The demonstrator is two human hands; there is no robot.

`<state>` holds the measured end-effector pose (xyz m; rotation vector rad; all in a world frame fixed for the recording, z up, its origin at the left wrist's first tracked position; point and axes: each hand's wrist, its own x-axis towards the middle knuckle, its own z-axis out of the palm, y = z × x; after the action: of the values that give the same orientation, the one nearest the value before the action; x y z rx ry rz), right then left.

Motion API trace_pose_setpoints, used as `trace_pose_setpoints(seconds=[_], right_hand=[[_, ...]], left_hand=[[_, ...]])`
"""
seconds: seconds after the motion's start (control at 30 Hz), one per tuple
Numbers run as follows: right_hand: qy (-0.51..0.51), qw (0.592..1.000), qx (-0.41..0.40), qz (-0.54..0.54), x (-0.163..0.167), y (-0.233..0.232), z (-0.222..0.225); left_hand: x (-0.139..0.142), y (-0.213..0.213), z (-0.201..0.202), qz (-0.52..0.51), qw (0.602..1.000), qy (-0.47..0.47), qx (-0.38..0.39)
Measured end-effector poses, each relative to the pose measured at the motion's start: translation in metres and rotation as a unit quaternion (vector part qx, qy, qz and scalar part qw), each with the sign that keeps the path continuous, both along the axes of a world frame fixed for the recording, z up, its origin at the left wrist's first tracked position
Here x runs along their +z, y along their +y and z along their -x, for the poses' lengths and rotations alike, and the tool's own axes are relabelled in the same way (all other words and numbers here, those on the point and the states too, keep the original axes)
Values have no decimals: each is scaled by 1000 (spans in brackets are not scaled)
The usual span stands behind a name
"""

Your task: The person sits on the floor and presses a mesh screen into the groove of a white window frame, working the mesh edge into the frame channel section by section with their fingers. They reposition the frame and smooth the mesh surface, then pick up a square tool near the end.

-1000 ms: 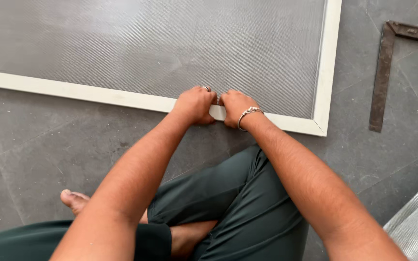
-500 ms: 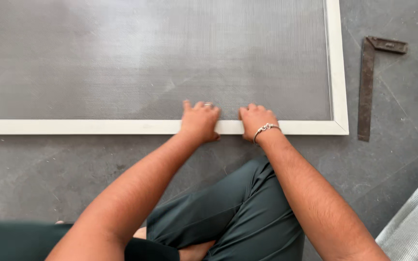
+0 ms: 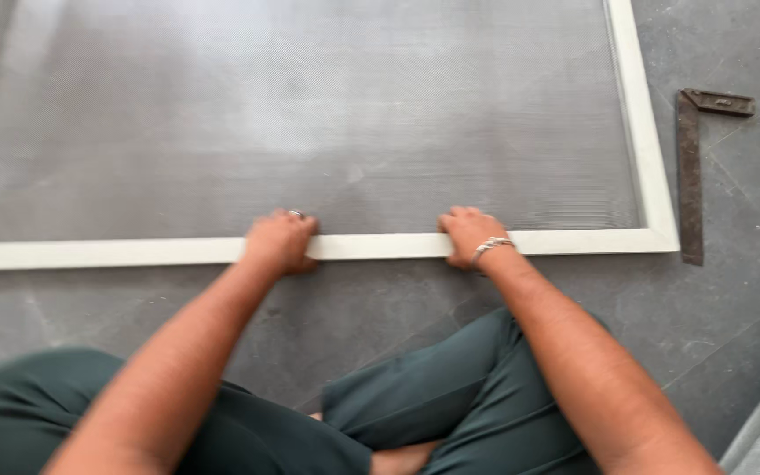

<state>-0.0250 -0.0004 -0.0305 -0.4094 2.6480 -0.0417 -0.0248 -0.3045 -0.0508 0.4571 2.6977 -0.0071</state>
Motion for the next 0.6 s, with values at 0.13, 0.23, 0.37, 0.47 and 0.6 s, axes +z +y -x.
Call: trace_pose_setpoints(seconds=[0.13, 0.23, 0.37, 0.47, 0.6], right_hand=[[9, 996, -34, -80, 6, -1, -15], [45, 996, -32, -66, 2, -12, -33], [73, 993, 4, 95, -11, -64, -44], [83, 987, 4, 140, -21, -113, -51], [82, 985, -35, 149, -27, -138, -51]], left_hand=[[-14, -7, -19, -111, 994, 17, -13], [-20, -5, -35, -172, 985, 19, -11], [-16, -6, -51, -176, 983, 53, -10], [-12, -7, -55, -157, 987, 45, -8], [-13, -9, -55, -162, 984, 74, -1]])
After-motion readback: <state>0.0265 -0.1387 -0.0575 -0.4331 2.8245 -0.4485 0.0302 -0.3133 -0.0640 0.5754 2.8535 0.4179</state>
